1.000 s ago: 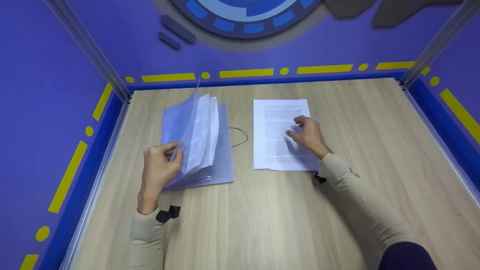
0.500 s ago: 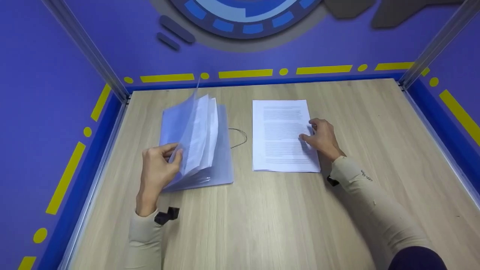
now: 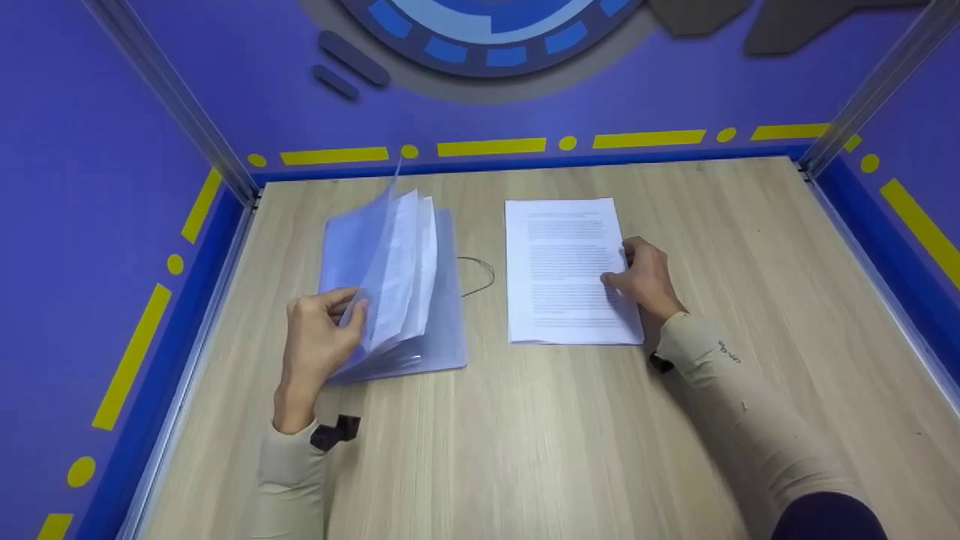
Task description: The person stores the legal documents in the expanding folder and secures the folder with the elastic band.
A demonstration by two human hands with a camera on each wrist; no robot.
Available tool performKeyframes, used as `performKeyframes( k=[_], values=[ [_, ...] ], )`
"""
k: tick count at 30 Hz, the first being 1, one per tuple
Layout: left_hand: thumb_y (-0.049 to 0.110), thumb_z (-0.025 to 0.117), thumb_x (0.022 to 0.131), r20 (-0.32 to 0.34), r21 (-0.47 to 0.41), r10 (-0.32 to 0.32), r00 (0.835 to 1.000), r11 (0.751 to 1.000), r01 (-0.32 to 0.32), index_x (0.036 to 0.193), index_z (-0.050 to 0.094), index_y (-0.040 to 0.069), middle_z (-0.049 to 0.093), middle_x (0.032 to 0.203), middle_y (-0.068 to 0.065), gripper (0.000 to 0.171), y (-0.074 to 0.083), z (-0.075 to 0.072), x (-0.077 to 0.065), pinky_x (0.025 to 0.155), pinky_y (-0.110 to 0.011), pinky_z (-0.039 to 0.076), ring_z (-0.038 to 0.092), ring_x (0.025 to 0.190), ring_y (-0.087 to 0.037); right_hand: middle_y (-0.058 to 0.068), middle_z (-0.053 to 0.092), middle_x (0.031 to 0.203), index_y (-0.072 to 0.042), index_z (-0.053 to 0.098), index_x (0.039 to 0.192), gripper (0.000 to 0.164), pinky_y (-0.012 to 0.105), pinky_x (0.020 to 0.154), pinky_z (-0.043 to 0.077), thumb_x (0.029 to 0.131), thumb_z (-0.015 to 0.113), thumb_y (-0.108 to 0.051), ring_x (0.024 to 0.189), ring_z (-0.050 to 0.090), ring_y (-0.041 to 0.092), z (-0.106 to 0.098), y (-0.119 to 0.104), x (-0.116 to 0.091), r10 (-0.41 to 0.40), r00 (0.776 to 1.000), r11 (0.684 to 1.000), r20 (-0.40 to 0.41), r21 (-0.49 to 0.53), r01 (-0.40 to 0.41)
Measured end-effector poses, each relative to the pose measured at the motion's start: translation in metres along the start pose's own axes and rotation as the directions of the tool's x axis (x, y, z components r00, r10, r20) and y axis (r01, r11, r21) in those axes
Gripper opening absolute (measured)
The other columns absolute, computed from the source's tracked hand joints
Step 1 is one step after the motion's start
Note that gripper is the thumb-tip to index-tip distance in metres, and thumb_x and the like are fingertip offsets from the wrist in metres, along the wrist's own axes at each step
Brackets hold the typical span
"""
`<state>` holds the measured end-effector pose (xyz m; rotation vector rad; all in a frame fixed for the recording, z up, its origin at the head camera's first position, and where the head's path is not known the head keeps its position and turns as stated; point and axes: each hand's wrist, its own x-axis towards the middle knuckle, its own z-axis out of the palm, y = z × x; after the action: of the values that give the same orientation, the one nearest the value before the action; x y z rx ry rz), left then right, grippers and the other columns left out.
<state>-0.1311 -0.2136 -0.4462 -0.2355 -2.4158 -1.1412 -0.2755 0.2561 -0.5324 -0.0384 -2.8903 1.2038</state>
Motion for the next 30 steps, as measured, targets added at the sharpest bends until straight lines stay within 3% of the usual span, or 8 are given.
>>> performKeyframes(
  k=[10, 20, 24, 30],
  values=[
    [-0.004, 0.076, 0.089, 0.0, 0.014, 0.002, 1.0, 1.0, -0.002, 0.105, 0.08, -0.011, 0.08, 0.096, -0.025, 0.017, 0.0, 0.0, 0.0, 0.074, -0.001, 0.046, 0.08, 0.082, -0.033, 0.035, 0.06, 0.132, 0.016, 0.045, 0.148, 0.079, 0.055, 0.105, 0.049, 0.08, 0.085, 0.001, 0.117, 0.059, 0.043, 0.001, -0.006, 0.001, 0.03, 1.0, 1.0, -0.002, -0.009, -0.03],
    [-0.005, 0.076, 0.09, 0.002, 0.0, -0.018, 1.0, 1.0, 0.018, 0.106, 0.08, -0.011, 0.08, 0.097, -0.025, 0.018, 0.001, -0.001, 0.0, 0.073, -0.002, 0.047, 0.081, 0.082, -0.034, 0.038, 0.059, 0.138, 0.017, 0.043, 0.146, 0.072, 0.054, 0.104, 0.05, 0.087, 0.08, -0.001, 0.12, 0.061, 0.046, -0.008, -0.002, 0.003, 0.038, 0.996, 0.998, 0.086, 0.036, -0.041],
    [-0.006, 0.076, 0.089, 0.001, 0.001, -0.026, 1.0, 1.0, 0.026, 0.106, 0.08, -0.011, 0.08, 0.097, -0.025, 0.018, 0.001, -0.001, 0.0, 0.073, -0.003, 0.047, 0.081, 0.082, -0.035, 0.034, 0.063, 0.13, 0.017, 0.049, 0.143, 0.059, 0.044, 0.092, 0.054, 0.093, 0.072, -0.005, 0.111, 0.064, 0.039, -0.012, 0.001, 0.008, 0.08, 0.993, 0.996, 0.09, 0.025, -0.083],
    [-0.004, 0.076, 0.09, 0.001, 0.009, -0.033, 0.999, 0.999, 0.033, 0.106, 0.08, -0.011, 0.08, 0.1, -0.025, 0.018, 0.002, -0.001, 0.0, 0.074, -0.001, 0.046, 0.081, 0.086, -0.034, 0.018, 0.063, 0.11, 0.014, 0.061, 0.134, 0.042, 0.024, 0.068, 0.05, 0.097, 0.067, -0.003, 0.091, 0.059, 0.023, -0.021, 0.004, 0.016, 0.147, 0.982, 0.988, 0.121, 0.031, -0.151]
  ],
)
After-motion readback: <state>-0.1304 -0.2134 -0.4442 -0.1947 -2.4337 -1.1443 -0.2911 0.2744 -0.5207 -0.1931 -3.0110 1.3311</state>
